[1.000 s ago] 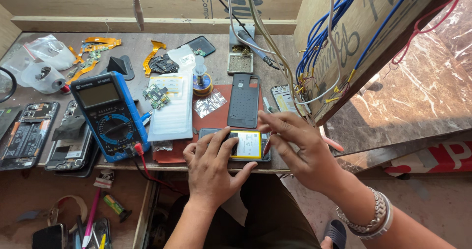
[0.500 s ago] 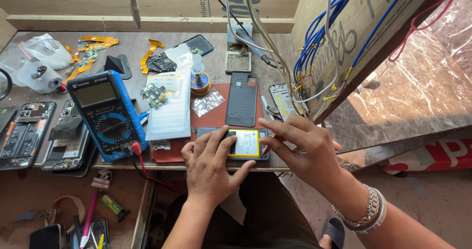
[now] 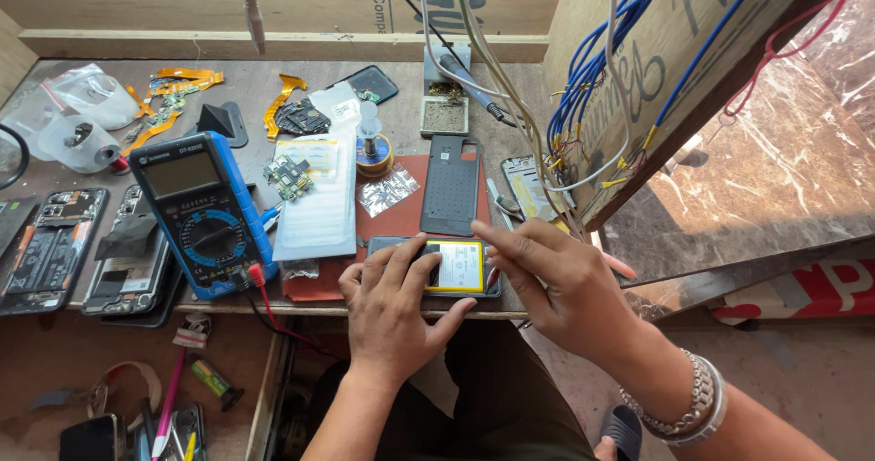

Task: The person tests a disassembled smartphone battery by touching multimeter probe tips to the battery terminals on the workbench, repositioning the phone and probes several times. They then pick up the phone's back cover, apply adhesive from a tube along its edge, and press the cover onto the phone body.

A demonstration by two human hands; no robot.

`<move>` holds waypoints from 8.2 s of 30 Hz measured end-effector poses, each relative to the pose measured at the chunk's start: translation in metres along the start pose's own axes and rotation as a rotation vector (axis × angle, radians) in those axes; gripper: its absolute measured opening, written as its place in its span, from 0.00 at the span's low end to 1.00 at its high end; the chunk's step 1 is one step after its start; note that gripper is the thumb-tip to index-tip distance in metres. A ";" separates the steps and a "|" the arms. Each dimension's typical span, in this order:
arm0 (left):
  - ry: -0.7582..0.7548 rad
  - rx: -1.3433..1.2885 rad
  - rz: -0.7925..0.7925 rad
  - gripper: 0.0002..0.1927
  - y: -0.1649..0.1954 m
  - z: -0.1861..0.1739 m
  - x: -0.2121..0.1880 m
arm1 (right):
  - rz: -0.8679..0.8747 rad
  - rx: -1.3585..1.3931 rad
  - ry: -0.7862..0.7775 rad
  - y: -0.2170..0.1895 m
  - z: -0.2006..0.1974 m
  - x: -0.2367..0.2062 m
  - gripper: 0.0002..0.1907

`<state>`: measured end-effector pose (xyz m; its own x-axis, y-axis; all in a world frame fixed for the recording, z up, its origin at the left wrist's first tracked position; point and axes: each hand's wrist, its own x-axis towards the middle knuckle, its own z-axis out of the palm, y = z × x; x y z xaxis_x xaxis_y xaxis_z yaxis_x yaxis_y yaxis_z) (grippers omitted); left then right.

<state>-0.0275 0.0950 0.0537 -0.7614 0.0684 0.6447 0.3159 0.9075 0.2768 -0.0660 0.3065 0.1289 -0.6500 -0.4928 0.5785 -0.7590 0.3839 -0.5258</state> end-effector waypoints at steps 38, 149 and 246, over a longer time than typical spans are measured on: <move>0.001 0.006 0.005 0.34 -0.003 -0.001 -0.002 | 0.058 0.048 0.179 0.074 0.058 0.070 0.06; -0.022 0.017 -0.004 0.33 -0.002 0.003 -0.005 | 0.087 -0.045 0.044 0.012 -0.008 -0.041 0.16; -0.004 0.008 0.000 0.34 -0.003 0.000 -0.003 | 0.242 0.409 0.266 0.049 0.048 0.017 0.07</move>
<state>-0.0266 0.0919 0.0507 -0.7635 0.0702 0.6420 0.3117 0.9106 0.2713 -0.1128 0.2793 0.0834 -0.8315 -0.1934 0.5208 -0.5448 0.1006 -0.8325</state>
